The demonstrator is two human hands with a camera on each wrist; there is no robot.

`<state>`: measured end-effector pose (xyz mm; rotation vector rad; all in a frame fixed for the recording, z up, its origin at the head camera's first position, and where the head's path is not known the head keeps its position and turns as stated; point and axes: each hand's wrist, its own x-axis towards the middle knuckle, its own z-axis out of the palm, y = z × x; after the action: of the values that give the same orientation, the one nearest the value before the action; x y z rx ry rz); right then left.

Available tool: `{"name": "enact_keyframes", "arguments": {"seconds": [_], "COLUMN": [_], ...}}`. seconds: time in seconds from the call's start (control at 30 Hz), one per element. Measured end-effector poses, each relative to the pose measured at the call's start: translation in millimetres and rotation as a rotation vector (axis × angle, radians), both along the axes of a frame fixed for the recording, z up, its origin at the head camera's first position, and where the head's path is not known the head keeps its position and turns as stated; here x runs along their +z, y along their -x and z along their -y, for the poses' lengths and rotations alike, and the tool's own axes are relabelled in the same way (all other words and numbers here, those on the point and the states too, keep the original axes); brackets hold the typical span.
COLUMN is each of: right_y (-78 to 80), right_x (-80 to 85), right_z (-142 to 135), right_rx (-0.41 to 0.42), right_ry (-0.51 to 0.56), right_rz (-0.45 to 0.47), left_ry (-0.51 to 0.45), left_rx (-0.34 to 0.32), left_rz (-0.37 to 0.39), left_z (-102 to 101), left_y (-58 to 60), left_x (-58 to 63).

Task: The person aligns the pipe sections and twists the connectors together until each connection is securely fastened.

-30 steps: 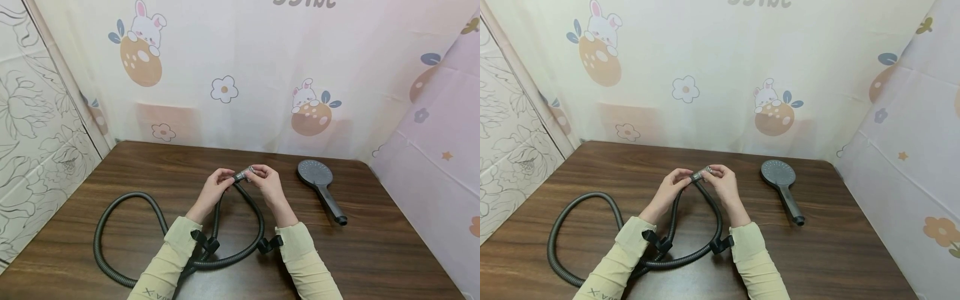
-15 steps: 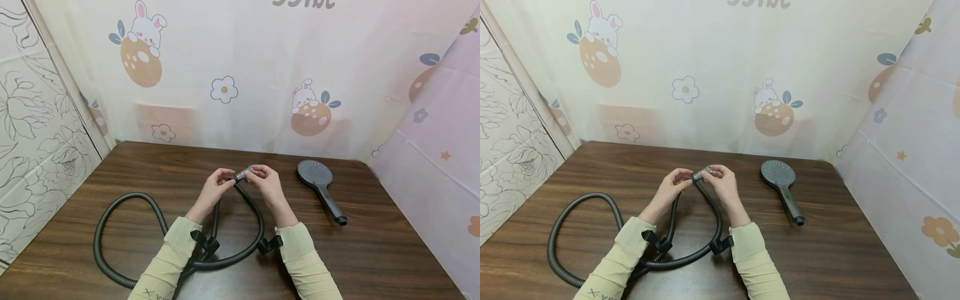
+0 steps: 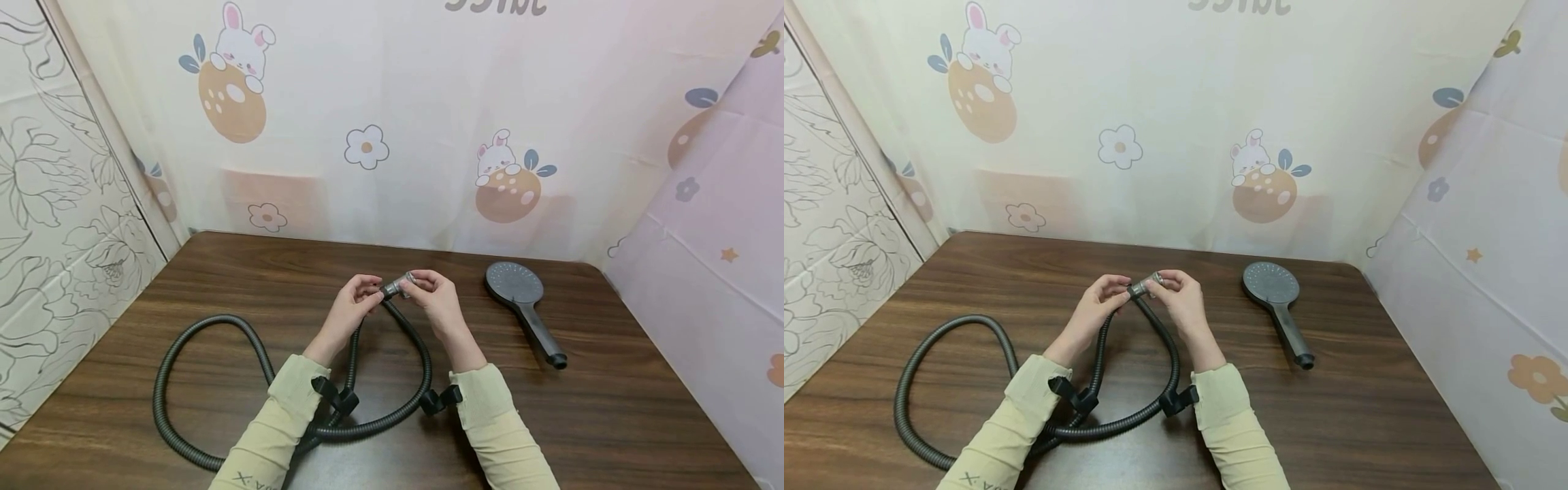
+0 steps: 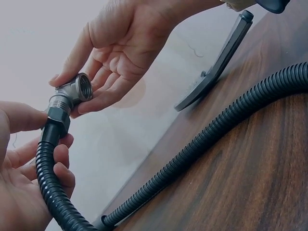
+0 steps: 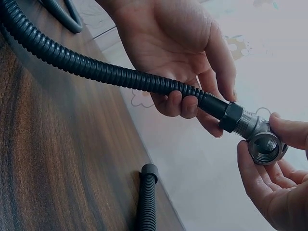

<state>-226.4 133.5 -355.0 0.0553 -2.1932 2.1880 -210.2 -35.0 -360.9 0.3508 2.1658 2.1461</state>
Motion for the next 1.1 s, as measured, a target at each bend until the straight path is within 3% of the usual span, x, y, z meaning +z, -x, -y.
{"name": "enact_keyframes", "arguments": {"seconds": [0.43, 0.67, 0.83, 1.1], "right_y": [0.4, 1.4, 2.0, 2.2], "right_x": [0.1, -1.0, -2.7, -2.4], "right_z": [0, 0, -1, -1], "right_rx": [-0.005, -0.002, -0.002, 0.007], "right_ry": [-0.006, -0.011, -0.008, 0.003], "right_rz": [-0.004, 0.007, 0.004, -0.003], "left_ry": [0.010, -0.018, 0.014, 0.017], "left_rx": [0.002, 0.027, 0.004, 0.001], "left_rz": [-0.010, 0.029, 0.013, -0.002], "left_z": [0, -2, -1, 0], "left_y": [-0.4, 13.2, 2.3, 1.0], "left_x": [1.6, -16.9, -2.9, 0.3]}}
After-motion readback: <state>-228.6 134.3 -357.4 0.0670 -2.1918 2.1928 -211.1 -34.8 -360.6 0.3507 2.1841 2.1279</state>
